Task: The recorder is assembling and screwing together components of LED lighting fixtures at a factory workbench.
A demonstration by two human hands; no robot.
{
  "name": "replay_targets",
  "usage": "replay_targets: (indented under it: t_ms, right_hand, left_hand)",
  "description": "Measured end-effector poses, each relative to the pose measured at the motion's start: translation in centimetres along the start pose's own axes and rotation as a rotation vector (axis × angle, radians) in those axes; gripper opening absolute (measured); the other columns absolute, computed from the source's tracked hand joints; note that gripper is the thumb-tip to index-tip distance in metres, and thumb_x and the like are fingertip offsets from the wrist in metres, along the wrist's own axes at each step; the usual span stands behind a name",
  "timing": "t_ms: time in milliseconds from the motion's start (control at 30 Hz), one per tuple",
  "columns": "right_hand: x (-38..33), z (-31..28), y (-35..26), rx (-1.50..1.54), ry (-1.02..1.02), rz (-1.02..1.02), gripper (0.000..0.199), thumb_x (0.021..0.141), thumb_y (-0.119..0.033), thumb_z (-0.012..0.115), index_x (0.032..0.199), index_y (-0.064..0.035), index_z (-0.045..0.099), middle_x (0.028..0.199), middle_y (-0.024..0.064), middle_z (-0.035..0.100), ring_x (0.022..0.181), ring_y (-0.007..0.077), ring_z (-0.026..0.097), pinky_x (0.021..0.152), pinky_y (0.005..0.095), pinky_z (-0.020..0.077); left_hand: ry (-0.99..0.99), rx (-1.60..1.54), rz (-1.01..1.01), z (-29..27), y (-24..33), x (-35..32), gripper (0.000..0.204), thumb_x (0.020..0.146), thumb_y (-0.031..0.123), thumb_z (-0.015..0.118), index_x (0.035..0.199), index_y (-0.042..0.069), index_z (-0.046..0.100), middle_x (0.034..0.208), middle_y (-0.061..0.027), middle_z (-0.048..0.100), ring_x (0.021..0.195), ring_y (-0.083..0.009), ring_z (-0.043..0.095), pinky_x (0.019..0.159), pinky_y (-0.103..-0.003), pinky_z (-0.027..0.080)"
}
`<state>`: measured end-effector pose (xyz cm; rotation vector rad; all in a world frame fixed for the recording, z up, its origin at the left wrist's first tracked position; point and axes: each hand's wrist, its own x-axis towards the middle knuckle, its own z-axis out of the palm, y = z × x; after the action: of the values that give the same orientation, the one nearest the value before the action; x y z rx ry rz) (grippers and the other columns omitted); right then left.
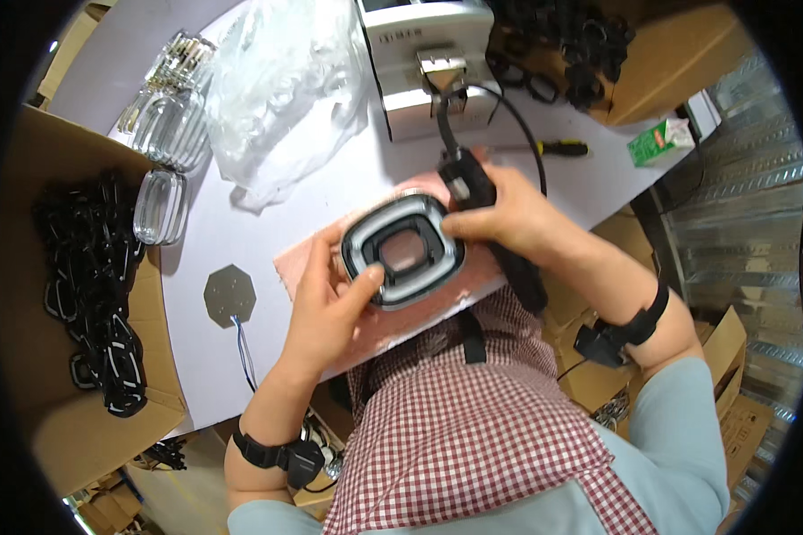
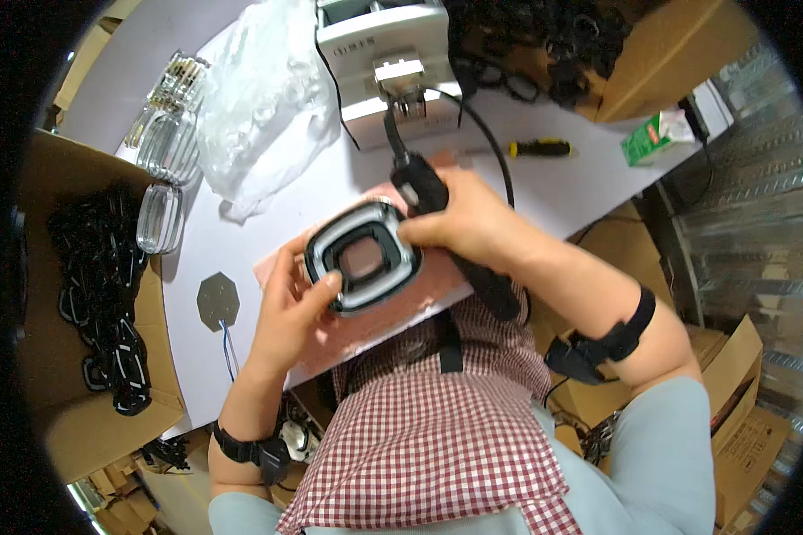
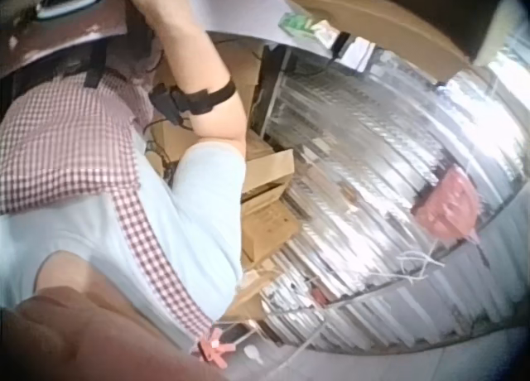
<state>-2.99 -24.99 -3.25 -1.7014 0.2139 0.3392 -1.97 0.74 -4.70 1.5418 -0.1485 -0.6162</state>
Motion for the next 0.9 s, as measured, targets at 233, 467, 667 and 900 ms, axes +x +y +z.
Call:
replay_targets:
  t_ms: [233, 467, 667, 900]
  right_hand:
    - [-3.4, -3.3, -4.9, 0.077, 0.205, -0.275, 0.024, 0.086, -0.017, 0.078, 0.096, 0.0016, 0.067, 0.082, 0.0054, 0.069, 0.067, 0.0125, 0.066, 0.065, 0.0290, 0.0535]
    - [0.7, -5.1, -10.4, 0.467, 0.529, -1.164, 0.015, 0.095, -0.010, 0.065, 0.106, -0.0023, 0.060, 0.084, 0.0140, 0.066, 0.068, 0.0186, 0.061, 0.066, 0.0314, 0.0532]
    - [4.6, -5.0, -10.7, 0.329, 0.484, -1.202, 0.016, 0.095, -0.008, 0.067, 0.107, -0.0003, 0.059, 0.084, 0.0110, 0.066, 0.069, 0.0154, 0.063, 0.068, 0.0279, 0.0528]
    - [5.4, -4.9, -13.5, -0.147, -0.077, -1.042, 0.026, 0.089, -0.004, 0.070, 0.110, -0.0021, 0.055, 0.090, 0.0141, 0.067, 0.072, 0.0164, 0.064, 0.066, 0.0292, 0.0536]
  left_hand:
    - [0.039, 0.431, -0.040, -0.7, 0.7, -1.7, 0.074, 0.088, 0.026, 0.079, 0.146, 0.001, 0.040, 0.094, -0.0136, 0.066, 0.073, -0.0192, 0.066, 0.064, -0.031, 0.051]
    - [0.088, 0.909, 0.481, 0.2, 1.0, 0.1, 0.085, 0.076, 0.044, 0.084, 0.141, 0.001, 0.049, 0.138, -0.0200, 0.051, 0.127, -0.0398, 0.049, 0.107, -0.051, 0.038]
    - [0.056, 0.907, 0.509, 1.4, 0.4, 1.0, 0.087, 0.073, 0.043, 0.084, 0.141, 0.002, 0.051, 0.138, -0.0183, 0.052, 0.125, -0.0383, 0.051, 0.104, -0.050, 0.039]
    - [0.048, 0.866, 0.532, 1.1, 0.0, 0.9, 0.081, 0.073, 0.034, 0.086, 0.139, 0.003, 0.051, 0.137, -0.0178, 0.052, 0.125, -0.0386, 0.052, 0.102, -0.050, 0.041]
